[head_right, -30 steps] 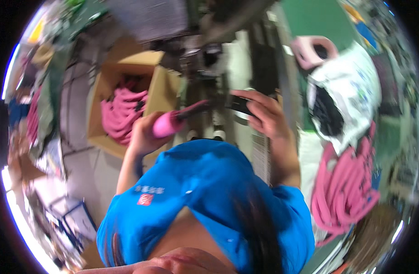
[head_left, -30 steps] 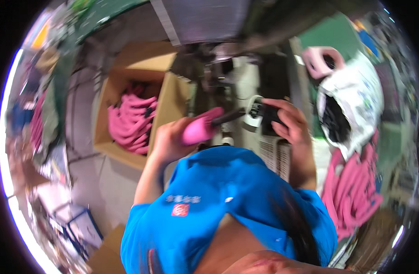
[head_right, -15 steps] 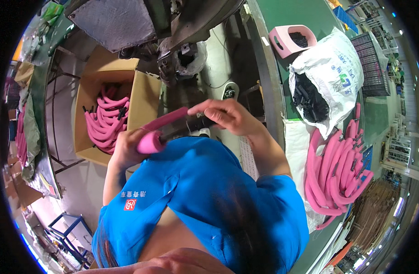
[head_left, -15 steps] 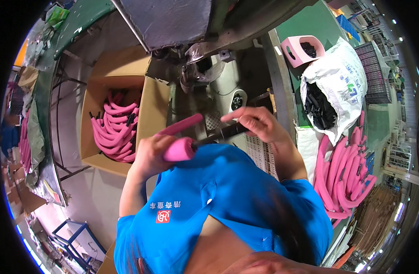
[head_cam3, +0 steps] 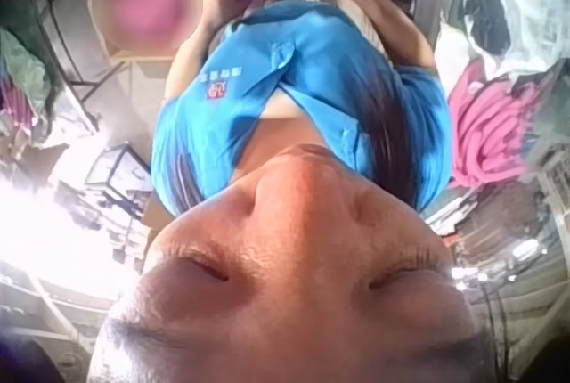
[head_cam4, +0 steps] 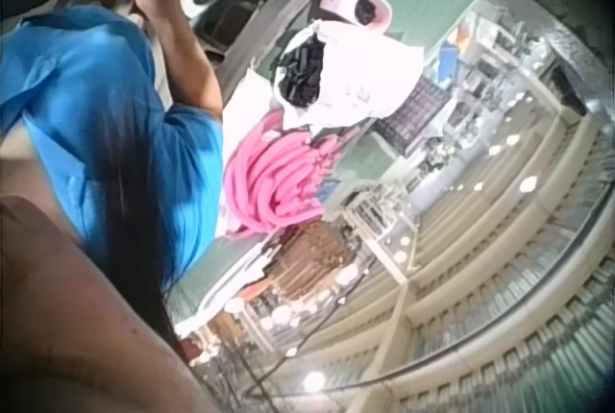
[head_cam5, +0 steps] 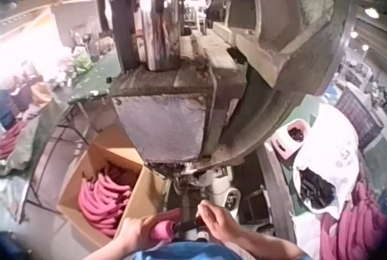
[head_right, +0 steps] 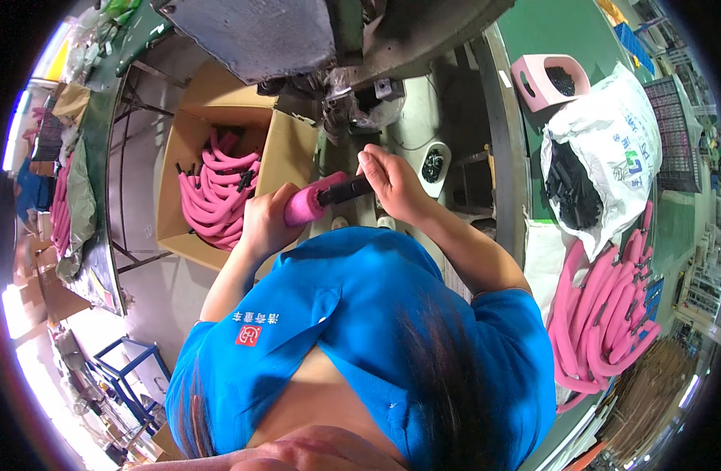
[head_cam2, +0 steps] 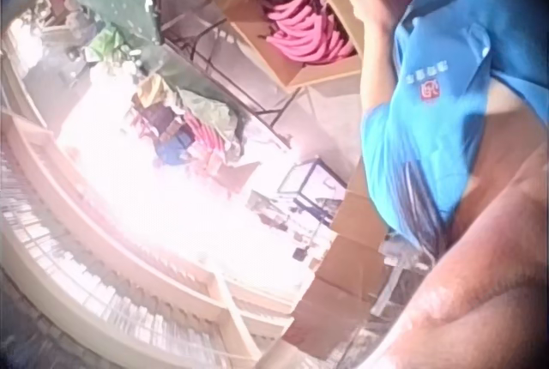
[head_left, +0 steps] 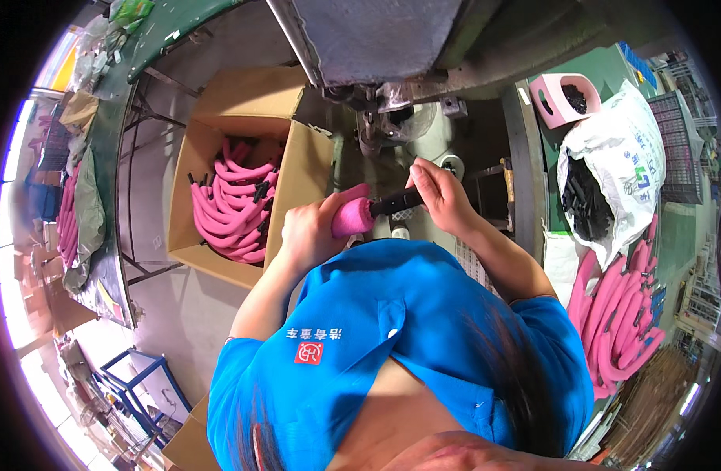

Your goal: The person repeatedly picks up pink flexible tubes and black plastic end caps, inserts the caps into the tube ends using a machine, and places the finished items into a cardboard box. The process is repeated continuously throughout the clip.

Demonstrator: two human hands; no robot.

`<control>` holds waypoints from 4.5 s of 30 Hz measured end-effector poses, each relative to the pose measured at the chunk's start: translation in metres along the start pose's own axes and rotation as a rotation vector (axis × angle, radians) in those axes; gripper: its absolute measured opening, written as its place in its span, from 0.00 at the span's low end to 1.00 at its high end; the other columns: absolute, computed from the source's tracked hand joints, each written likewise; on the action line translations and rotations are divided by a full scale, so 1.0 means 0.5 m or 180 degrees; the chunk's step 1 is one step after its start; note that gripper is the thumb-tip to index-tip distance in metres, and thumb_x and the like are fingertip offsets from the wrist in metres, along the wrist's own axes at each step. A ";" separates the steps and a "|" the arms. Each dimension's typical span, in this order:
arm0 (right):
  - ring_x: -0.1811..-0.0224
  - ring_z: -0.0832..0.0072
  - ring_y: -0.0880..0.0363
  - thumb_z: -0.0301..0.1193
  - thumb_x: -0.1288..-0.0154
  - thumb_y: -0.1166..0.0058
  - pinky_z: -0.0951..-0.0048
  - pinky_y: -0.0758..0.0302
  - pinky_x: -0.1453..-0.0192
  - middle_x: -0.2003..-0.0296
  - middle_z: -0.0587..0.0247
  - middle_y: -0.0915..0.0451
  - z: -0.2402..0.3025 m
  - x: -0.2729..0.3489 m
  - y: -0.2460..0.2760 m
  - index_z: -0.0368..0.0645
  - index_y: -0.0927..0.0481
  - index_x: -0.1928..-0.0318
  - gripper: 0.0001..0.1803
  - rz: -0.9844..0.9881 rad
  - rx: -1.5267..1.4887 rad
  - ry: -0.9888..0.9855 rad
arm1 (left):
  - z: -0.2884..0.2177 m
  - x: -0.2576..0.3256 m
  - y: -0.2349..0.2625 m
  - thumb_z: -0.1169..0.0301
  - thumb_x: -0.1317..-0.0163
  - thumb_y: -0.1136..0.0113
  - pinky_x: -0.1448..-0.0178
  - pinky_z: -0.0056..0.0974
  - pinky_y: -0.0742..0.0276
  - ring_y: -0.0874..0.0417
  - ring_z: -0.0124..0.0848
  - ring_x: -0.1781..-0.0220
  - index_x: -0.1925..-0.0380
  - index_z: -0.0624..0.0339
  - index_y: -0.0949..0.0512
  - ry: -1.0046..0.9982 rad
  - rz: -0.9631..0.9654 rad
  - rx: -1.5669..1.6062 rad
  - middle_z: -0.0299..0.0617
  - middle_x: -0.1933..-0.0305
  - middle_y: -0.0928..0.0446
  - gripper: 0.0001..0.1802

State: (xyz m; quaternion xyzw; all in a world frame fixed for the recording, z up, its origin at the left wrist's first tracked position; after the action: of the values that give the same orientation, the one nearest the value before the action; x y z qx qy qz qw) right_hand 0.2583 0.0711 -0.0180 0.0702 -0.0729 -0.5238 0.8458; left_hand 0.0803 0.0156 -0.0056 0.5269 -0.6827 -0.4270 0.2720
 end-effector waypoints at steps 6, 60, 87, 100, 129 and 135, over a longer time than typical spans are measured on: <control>0.81 0.89 0.41 0.45 0.26 0.59 0.81 0.39 0.79 0.83 0.77 0.41 -0.056 -0.117 0.031 0.44 0.29 0.70 0.20 -0.0417 0.0123 0.0096 | 0.066 -0.078 -0.001 0.55 0.54 0.32 0.67 0.51 0.25 0.20 0.52 0.70 0.62 0.55 0.26 0.0084 -0.0076 0.0058 0.52 0.75 0.22 0.23; 0.73 0.78 0.21 0.26 0.39 0.42 0.76 0.21 0.72 0.70 0.68 0.19 -0.403 -0.327 0.173 0.43 0.19 0.64 0.03 -0.1883 -0.0826 -0.0824 | 0.172 -0.197 -0.022 0.63 0.58 0.37 0.50 0.47 0.22 0.18 0.49 0.56 0.60 0.57 0.21 0.0678 0.0595 0.0114 0.52 0.62 0.18 0.22; 0.52 0.49 0.25 0.41 0.39 0.54 0.55 0.29 0.50 0.56 0.45 0.23 -0.364 -0.396 0.074 0.40 0.26 0.54 0.20 -0.1157 0.2535 -0.0699 | 0.203 0.163 -0.045 0.64 0.58 0.36 0.57 0.49 0.23 0.18 0.53 0.62 0.65 0.60 0.25 0.1826 0.0336 0.0678 0.57 0.69 0.21 0.19; 0.56 0.66 0.21 0.31 0.37 0.44 0.65 0.23 0.53 0.54 0.57 0.21 -0.278 -0.365 0.110 0.43 0.24 0.52 0.14 -0.0684 0.0424 -0.0495 | 0.154 0.179 -0.029 0.68 0.58 0.36 0.56 0.50 0.24 0.19 0.54 0.61 0.62 0.59 0.25 0.1979 -0.0039 0.0611 0.56 0.68 0.20 0.19; 0.49 0.67 0.24 0.57 0.28 0.73 0.65 0.29 0.42 0.55 0.51 0.23 0.098 0.117 -0.144 0.32 0.23 0.58 0.38 0.1440 -0.2150 -0.0353 | -0.079 0.106 0.018 0.62 0.54 0.36 0.64 0.47 0.22 0.17 0.46 0.68 0.61 0.51 0.24 -0.0152 0.0570 0.0583 0.47 0.71 0.20 0.18; 0.61 0.74 0.26 0.54 0.27 0.67 0.73 0.28 0.54 0.66 0.58 0.23 0.065 0.140 -0.158 0.39 0.27 0.73 0.32 0.1127 -0.1578 -0.0110 | -0.131 0.106 -0.018 0.62 0.51 0.40 0.65 0.46 0.23 0.18 0.45 0.69 0.65 0.52 0.26 -0.0624 0.0861 0.0144 0.44 0.73 0.21 0.13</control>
State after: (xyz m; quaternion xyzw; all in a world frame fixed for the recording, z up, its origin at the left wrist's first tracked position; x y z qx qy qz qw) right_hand 0.2138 -0.0279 0.0019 -0.1611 0.0317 -0.3712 0.9139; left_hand 0.1227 -0.0550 0.0141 0.3920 -0.7801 -0.4204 0.2472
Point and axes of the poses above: each hand's wrist, its own x-axis away from the middle knuckle, its own y-axis out of the back of the hand, z = x × y, the point moved 9 cm from there along -x, towards the middle knuckle
